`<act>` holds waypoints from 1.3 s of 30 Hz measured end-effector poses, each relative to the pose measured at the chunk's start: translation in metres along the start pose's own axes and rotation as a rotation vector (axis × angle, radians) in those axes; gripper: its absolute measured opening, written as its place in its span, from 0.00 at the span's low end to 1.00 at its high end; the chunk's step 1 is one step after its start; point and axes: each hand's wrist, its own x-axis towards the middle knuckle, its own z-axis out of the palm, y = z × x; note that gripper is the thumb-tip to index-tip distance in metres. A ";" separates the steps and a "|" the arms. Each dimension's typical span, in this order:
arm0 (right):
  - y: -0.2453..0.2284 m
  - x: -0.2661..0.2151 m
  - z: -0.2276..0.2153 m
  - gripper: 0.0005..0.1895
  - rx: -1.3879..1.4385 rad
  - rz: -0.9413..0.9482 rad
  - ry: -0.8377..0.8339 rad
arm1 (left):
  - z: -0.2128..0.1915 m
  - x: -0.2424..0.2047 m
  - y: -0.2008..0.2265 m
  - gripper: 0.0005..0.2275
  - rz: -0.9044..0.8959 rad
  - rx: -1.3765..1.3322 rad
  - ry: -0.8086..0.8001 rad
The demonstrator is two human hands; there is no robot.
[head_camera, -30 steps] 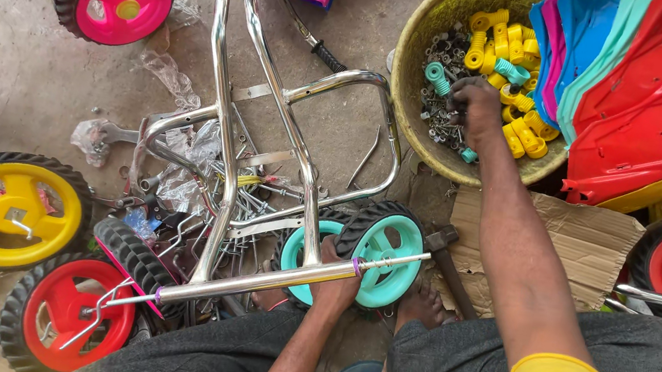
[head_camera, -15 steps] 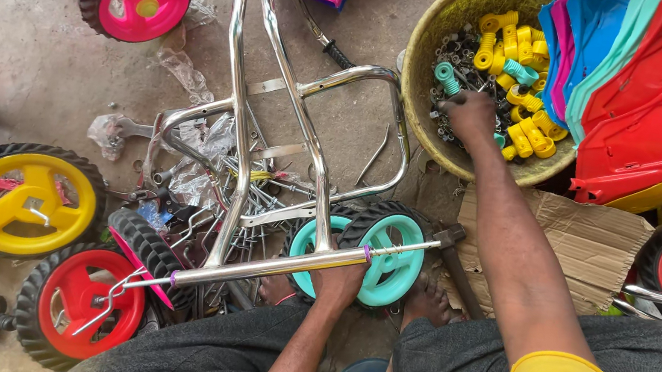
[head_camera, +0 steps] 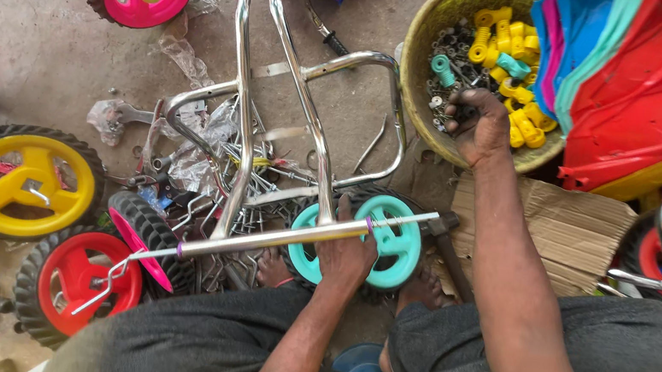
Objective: The person assembles a child's tricycle by attaching a metal axle to the frame, inserting a wheel, and securing it with a nut. They then attach a pedal to the axle and tighten it.
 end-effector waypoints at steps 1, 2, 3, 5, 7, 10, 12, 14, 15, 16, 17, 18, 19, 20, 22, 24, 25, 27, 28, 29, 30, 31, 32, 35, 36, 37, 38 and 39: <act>-0.009 -0.017 0.011 0.03 -0.043 -0.027 -0.059 | -0.003 0.000 0.007 0.33 0.059 0.002 0.073; -0.017 -0.035 0.022 0.07 -0.082 -0.056 -0.118 | -0.007 -0.001 0.014 0.28 0.027 0.004 -0.079; -0.025 -0.053 0.033 0.11 -0.121 -0.086 -0.176 | -0.013 -0.002 0.024 0.24 -0.005 0.008 -0.231; -0.038 -0.092 0.054 0.10 -0.171 -0.139 -0.215 | -0.031 -0.016 0.043 0.20 0.038 -0.111 -0.345; -0.049 -0.135 0.069 0.09 -0.156 -0.141 -0.208 | -0.057 -0.030 0.064 0.19 0.214 -0.357 -0.265; -0.042 -0.204 0.076 0.09 -0.067 -0.090 -0.173 | -0.108 -0.046 0.086 0.10 0.473 -0.366 -0.236; -0.029 -0.232 0.081 0.08 -0.042 -0.091 -0.211 | -0.141 -0.036 0.088 0.12 0.597 -0.289 -0.059; -0.017 -0.245 0.086 0.06 -0.033 -0.138 -0.248 | -0.166 -0.014 0.088 0.11 0.653 -0.118 0.026; -0.012 -0.247 0.087 0.06 -0.025 -0.161 -0.266 | -0.173 -0.002 0.087 0.09 0.648 0.011 0.024; -0.005 -0.251 0.085 0.06 0.009 -0.137 -0.303 | -0.177 0.009 0.085 0.12 0.741 0.015 0.111; 0.001 -0.252 0.083 0.07 0.044 -0.113 -0.340 | -0.178 0.018 0.082 0.15 0.833 0.017 0.198; 0.006 -0.252 0.080 0.07 0.074 -0.089 -0.376 | -0.175 0.022 0.082 0.14 0.828 0.018 0.160; 0.011 -0.253 0.077 0.07 0.086 -0.081 -0.359 | -0.172 0.024 0.081 0.13 0.822 0.018 0.121; 0.013 -0.249 0.076 0.07 0.097 -0.090 -0.345 | -0.167 0.030 0.081 0.13 0.830 0.015 0.091; 0.016 -0.243 0.073 0.08 0.081 -0.110 -0.319 | -0.158 0.036 0.080 0.09 0.738 0.027 0.022; 0.019 -0.241 0.065 0.10 0.025 -0.123 -0.298 | -0.145 0.039 0.075 0.07 0.693 0.022 -0.036; 0.021 -0.242 0.061 0.10 0.049 -0.118 -0.286 | -0.139 0.041 0.073 0.06 0.697 0.011 -0.055; 0.027 -0.241 0.058 0.09 0.105 -0.095 -0.274 | -0.132 0.038 0.066 0.05 0.683 0.035 -0.081; 0.028 -0.238 0.062 0.09 -0.014 -0.182 -0.260 | -0.129 0.041 0.065 0.04 0.683 0.063 -0.081; 0.027 -0.235 0.067 0.09 -0.133 -0.267 -0.245 | -0.128 0.045 0.064 0.04 0.684 0.092 -0.081; 0.027 -0.235 0.068 0.08 -0.253 -0.354 -0.219 | -0.126 0.046 0.064 0.04 0.702 0.085 -0.066; 0.028 -0.234 0.072 0.09 -0.343 -0.389 -0.225 | -0.125 0.046 0.062 0.04 0.721 0.077 -0.051; 0.031 -0.233 0.075 0.09 -0.439 -0.414 -0.229 | -0.123 0.043 0.061 0.05 0.731 0.065 -0.040; 0.040 -0.235 0.082 0.13 -0.464 -0.363 -0.262 | -0.124 0.043 0.060 0.02 0.724 0.105 -0.076; 0.043 -0.234 0.081 0.14 -0.427 -0.325 -0.277 | -0.126 0.044 0.060 0.02 0.725 0.113 -0.070; 0.044 -0.230 0.078 0.18 -0.379 -0.268 -0.269 | -0.129 0.044 0.061 0.03 0.725 0.121 -0.063; 0.044 -0.226 0.068 0.23 -0.333 -0.203 -0.258 | -0.130 0.042 0.062 0.03 0.720 0.126 -0.063; 0.046 -0.219 0.056 0.30 -0.287 -0.139 -0.246 | -0.132 0.040 0.064 0.03 0.717 0.080 -0.064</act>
